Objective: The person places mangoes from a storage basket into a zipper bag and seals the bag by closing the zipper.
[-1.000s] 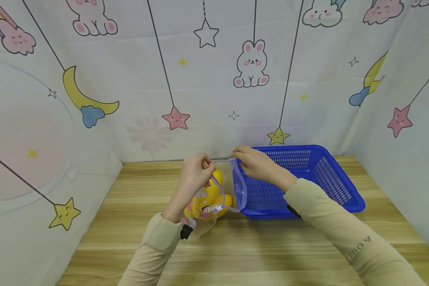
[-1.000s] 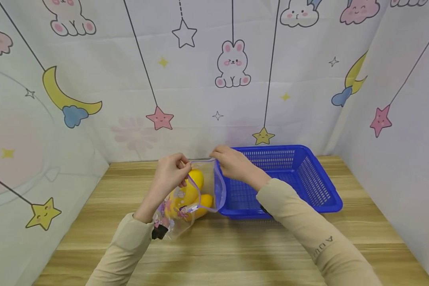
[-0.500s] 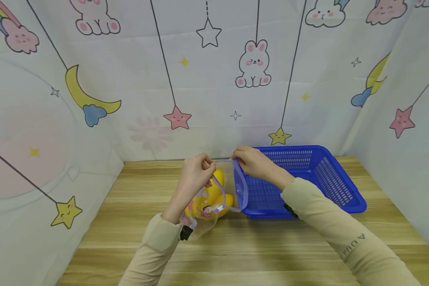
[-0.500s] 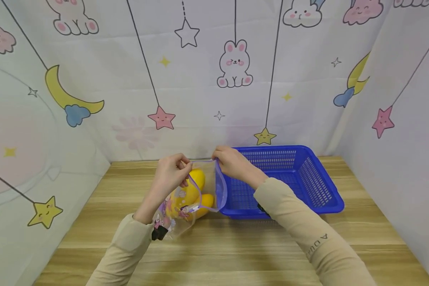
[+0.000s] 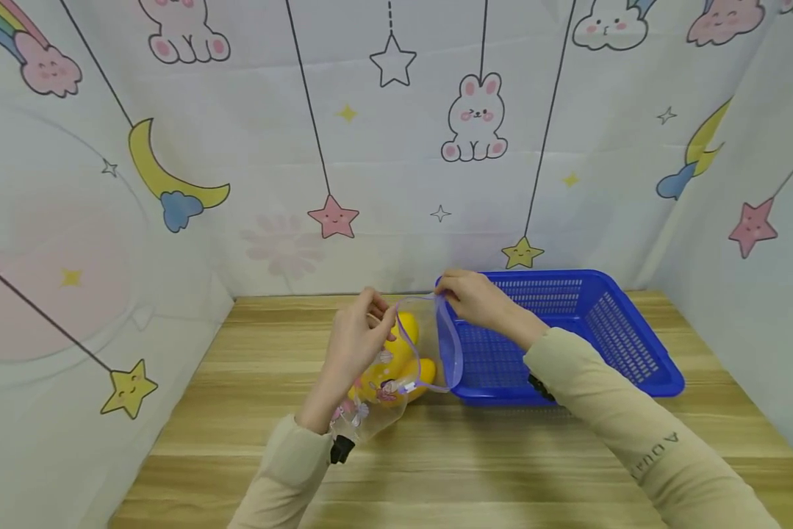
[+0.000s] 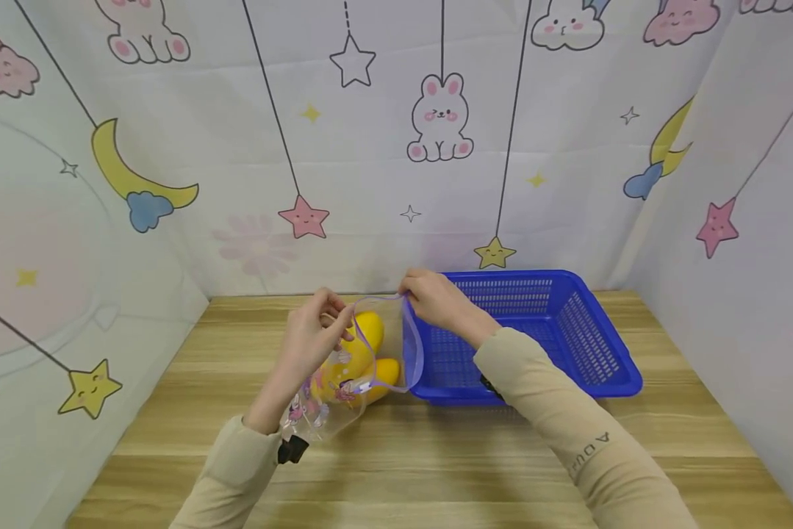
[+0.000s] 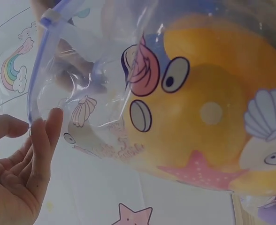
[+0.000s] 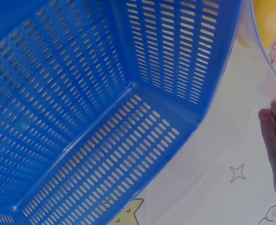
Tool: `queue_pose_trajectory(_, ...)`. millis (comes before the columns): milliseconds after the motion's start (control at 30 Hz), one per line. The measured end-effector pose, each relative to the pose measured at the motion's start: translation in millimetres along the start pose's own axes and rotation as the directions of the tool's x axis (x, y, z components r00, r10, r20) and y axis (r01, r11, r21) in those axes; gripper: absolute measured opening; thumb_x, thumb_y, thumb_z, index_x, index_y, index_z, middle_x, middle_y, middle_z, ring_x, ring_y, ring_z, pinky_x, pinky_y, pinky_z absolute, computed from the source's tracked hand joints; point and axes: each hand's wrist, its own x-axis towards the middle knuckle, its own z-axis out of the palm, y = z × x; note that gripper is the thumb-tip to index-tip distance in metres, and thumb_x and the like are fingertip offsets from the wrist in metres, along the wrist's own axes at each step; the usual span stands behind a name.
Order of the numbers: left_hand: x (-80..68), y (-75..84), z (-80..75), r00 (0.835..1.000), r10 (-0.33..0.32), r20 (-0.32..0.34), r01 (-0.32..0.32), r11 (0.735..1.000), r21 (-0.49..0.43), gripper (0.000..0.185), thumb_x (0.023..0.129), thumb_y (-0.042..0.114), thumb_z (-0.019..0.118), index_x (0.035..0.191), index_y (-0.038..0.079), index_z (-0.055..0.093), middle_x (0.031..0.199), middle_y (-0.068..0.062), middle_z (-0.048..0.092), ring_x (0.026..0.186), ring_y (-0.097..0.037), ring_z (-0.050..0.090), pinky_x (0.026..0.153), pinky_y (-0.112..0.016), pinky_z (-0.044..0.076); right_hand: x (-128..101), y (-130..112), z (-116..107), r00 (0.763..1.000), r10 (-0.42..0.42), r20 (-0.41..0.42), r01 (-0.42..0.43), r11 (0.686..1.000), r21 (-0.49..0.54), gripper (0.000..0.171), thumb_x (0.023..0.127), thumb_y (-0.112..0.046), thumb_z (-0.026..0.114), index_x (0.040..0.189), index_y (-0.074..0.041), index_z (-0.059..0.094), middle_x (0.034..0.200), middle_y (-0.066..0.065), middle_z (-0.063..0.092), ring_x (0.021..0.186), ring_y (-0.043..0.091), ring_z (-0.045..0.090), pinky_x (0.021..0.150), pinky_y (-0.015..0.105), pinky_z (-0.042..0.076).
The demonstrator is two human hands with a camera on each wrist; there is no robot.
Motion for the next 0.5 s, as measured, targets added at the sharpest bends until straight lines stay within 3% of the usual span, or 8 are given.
queue_pose_trajectory(200, -16.7, -7.1, 2.6, 0.998, 0.054, -0.021, -0.054, 0.998, 0.015, 0.007, 0.088, 0.003, 0.058, 0.094, 0.004, 0.061, 0.084, -0.009, 0.069, 0.071, -0.017, 0.068, 0.054, -0.017, 0.053, 0, 0, -1, 1.000, 0.008, 0.003, -0.008, 1.000, 0.012, 0.018, 0.091, 0.002, 0.055, 0.099, -0.002, 0.071, 0.099, 0.010, 0.070, 0.092, 0.024, 0.067, 0.079, 0.035, 0.058)
queue_pose_trajectory(300, -25.4, -12.6, 3.7, 0.992, 0.125, -0.022, -0.125, 0.992, -0.016, 0.012, 0.085, -0.003, 0.057, 0.096, 0.003, 0.061, 0.087, -0.010, 0.069, 0.077, -0.018, 0.067, 0.060, -0.017, 0.055, 1, 0, -2, 1.000, 0.009, 0.005, -0.009, 1.000, 0.017, 0.018, 0.091, 0.002, 0.056, 0.099, -0.002, 0.071, 0.099, 0.010, 0.070, 0.091, 0.024, 0.067, 0.079, 0.035, 0.058)
queue_pose_trajectory(400, -32.2, -18.7, 5.0, 0.976, 0.219, -0.023, -0.220, 0.974, -0.049, 0.019, 0.083, -0.009, 0.056, 0.097, 0.002, 0.061, 0.090, -0.010, 0.067, 0.082, -0.019, 0.067, 0.066, -0.021, 0.057, 1, 0, -2, 1.000, 0.009, 0.004, -0.009, 1.000, 0.019, 0.017, 0.091, 0.002, 0.056, 0.098, -0.003, 0.071, 0.098, 0.010, 0.069, 0.090, 0.024, 0.066, 0.078, 0.034, 0.057)
queue_pose_trajectory(500, -37.5, -25.8, 6.7, 0.949, 0.316, -0.012, -0.316, 0.943, -0.102, 0.027, 0.078, -0.015, 0.054, 0.098, 0.001, 0.062, 0.092, -0.010, 0.066, 0.084, -0.021, 0.066, 0.071, -0.026, 0.058, 2, 1, -1, 1.000, 0.008, 0.002, -0.008, 1.000, 0.015, 0.017, 0.091, 0.002, 0.056, 0.098, -0.003, 0.071, 0.097, 0.010, 0.070, 0.089, 0.024, 0.066, 0.079, 0.035, 0.057)
